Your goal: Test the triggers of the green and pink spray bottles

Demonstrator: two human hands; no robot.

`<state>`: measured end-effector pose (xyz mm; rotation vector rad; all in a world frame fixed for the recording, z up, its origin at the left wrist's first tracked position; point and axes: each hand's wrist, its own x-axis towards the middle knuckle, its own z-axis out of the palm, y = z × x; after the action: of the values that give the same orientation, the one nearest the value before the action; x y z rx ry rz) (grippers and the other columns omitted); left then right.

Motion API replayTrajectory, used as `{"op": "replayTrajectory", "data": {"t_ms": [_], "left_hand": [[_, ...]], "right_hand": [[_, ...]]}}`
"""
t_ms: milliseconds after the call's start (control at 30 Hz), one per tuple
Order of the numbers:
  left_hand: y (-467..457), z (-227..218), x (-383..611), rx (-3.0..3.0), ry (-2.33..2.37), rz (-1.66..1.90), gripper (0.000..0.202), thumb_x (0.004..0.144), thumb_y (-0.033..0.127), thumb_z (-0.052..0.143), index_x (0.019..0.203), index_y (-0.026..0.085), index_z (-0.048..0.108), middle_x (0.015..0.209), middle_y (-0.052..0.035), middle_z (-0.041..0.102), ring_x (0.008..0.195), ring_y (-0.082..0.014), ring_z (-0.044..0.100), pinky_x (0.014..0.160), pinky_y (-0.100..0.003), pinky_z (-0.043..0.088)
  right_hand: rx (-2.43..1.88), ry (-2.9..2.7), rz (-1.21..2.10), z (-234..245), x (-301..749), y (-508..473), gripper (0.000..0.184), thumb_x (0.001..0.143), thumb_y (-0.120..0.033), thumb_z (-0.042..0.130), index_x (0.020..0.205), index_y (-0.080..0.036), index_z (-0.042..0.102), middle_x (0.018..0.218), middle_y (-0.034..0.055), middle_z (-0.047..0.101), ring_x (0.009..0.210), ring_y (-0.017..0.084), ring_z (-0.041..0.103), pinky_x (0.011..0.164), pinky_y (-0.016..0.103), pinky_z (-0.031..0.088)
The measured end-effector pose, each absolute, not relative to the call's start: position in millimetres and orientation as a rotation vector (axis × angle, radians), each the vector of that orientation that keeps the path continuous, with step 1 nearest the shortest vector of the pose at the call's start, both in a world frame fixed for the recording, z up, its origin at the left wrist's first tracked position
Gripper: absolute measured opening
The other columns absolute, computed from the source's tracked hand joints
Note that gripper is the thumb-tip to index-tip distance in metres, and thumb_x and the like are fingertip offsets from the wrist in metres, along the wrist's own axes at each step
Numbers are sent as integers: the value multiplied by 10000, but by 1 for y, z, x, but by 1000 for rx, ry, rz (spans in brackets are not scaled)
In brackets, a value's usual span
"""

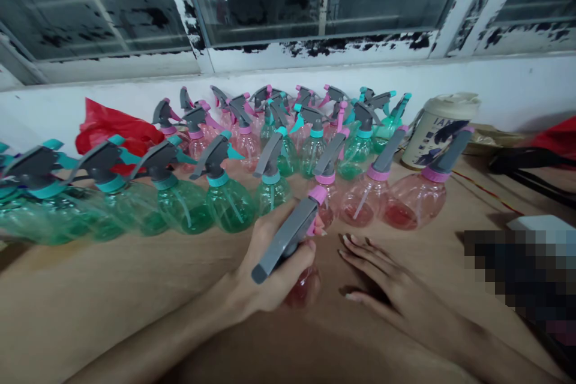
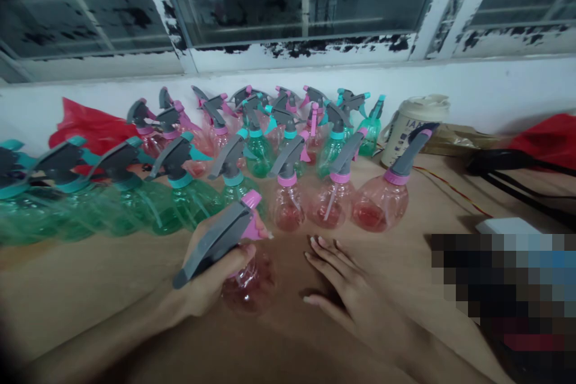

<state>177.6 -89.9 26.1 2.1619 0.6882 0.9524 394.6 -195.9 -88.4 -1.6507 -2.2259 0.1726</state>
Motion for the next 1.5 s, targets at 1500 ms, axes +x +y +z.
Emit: {"op": "replayTrajectory", "data": {"t_ms": [1500], "left_hand": [[-135, 22, 212, 2191, 506, 954, 299, 823, 328, 615, 1107, 241, 585, 880, -12, 636, 693, -169, 607, 660, -325, 522]], "right_hand": [[-1485, -1941, 511, -39, 372, -231, 807, 768, -628, 646, 1401, -224, 353, 1346, 134, 549, 1218, 316, 526, 987, 510, 453]]}}
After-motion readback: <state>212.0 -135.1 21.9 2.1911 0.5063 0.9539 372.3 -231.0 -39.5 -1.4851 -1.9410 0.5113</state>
